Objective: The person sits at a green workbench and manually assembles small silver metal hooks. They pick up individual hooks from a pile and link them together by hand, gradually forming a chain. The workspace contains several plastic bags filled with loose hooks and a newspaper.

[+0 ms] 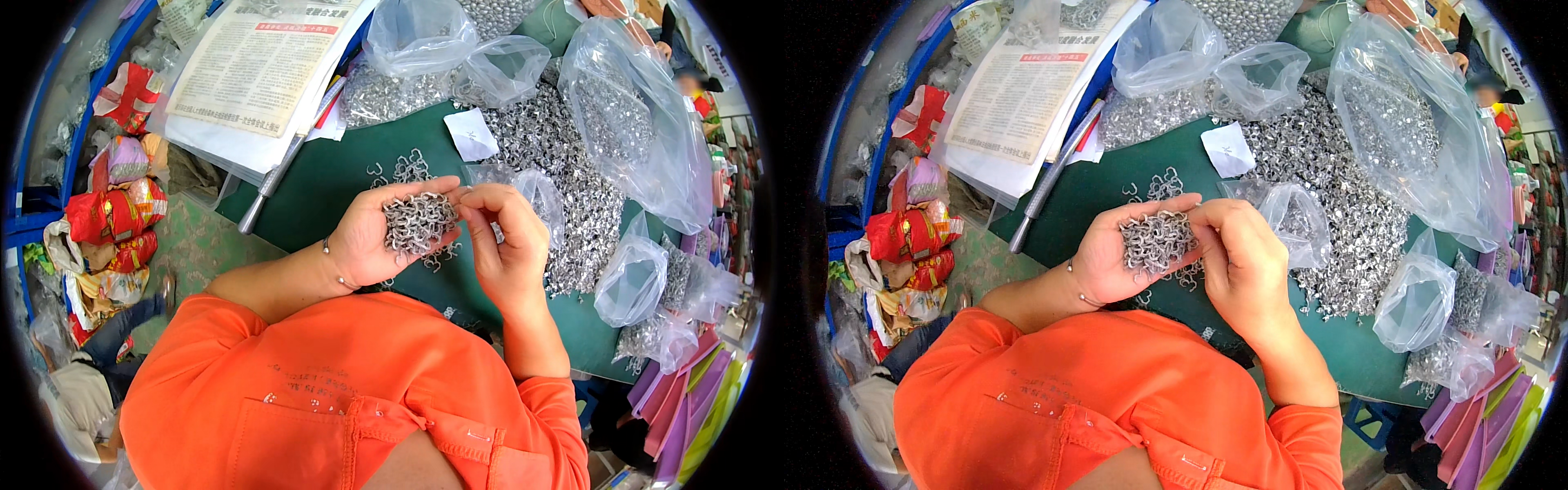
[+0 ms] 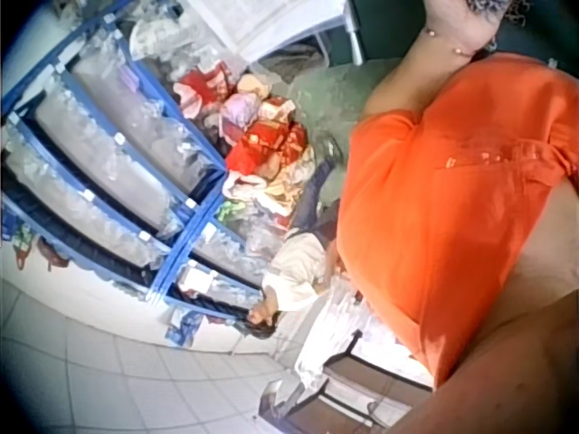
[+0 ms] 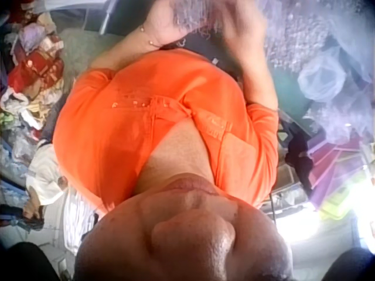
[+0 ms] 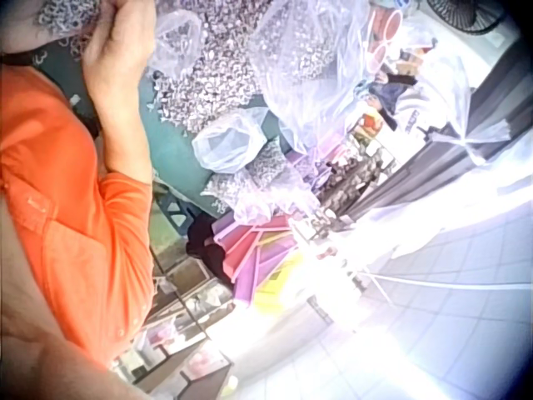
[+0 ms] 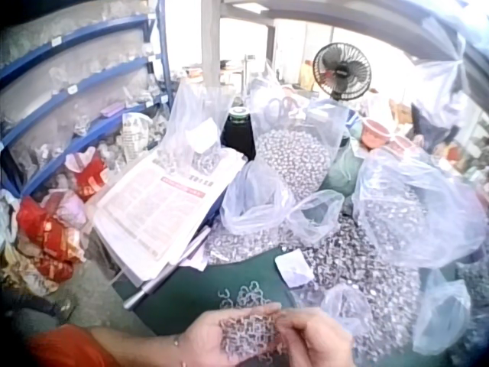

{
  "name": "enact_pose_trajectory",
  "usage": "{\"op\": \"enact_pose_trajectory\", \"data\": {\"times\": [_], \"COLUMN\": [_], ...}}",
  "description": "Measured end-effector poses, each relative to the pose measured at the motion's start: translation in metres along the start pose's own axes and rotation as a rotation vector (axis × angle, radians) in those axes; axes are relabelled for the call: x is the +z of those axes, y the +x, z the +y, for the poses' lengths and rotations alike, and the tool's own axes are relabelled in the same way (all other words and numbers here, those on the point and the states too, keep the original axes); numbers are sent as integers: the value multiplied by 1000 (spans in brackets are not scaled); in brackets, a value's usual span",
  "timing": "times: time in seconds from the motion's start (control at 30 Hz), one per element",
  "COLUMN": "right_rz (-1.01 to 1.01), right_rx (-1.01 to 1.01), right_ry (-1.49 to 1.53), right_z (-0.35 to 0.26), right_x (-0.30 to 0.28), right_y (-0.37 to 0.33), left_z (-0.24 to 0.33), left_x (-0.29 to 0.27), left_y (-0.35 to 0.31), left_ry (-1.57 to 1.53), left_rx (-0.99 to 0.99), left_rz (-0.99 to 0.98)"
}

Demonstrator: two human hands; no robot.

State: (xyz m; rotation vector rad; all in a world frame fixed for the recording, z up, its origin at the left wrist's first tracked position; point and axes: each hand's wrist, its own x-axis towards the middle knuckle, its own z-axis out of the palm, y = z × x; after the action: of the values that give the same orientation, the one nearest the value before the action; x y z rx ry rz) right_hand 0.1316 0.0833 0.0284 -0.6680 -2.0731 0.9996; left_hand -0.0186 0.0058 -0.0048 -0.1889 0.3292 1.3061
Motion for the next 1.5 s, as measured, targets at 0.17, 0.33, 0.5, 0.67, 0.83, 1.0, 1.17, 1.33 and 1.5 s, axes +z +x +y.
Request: {"op": "enact_pose_trajectory", "data": {"times": [0.17,0.33,0.5,0.67,0.83,1.0,1.17,1.33,1.5], "right_rz": [-22,-72,5,5,16,22,17,17,13], "right_rx": [159,-84,175,129,198,210,211,177,201], "right_ry": [134,-21,261,304,448,543,534,511,533], "right_z": [-1,0,4,4,3,2,1,2,-1], "right_x": [3,-1,7,7,6,4,3,2,1], "right_y": [-7,0,-14,-13,-15,-15,-16,-15,-14], "left_z": [1,1,0,1,2,1,1,1,1], "left_x": [-8,-8,1,0,2,1,1,3,5], "left_y": [2,1,1,0,0,0,0,-1,-1], "left_ry": [-24,-69,27,17,-14,-14,-41,19,63], "left_rx": [-26,-34,-28,-39,-52,-44,-55,-47,-45], "left_rz": [-80,-69,21,7,21,5,-3,29,31]}}
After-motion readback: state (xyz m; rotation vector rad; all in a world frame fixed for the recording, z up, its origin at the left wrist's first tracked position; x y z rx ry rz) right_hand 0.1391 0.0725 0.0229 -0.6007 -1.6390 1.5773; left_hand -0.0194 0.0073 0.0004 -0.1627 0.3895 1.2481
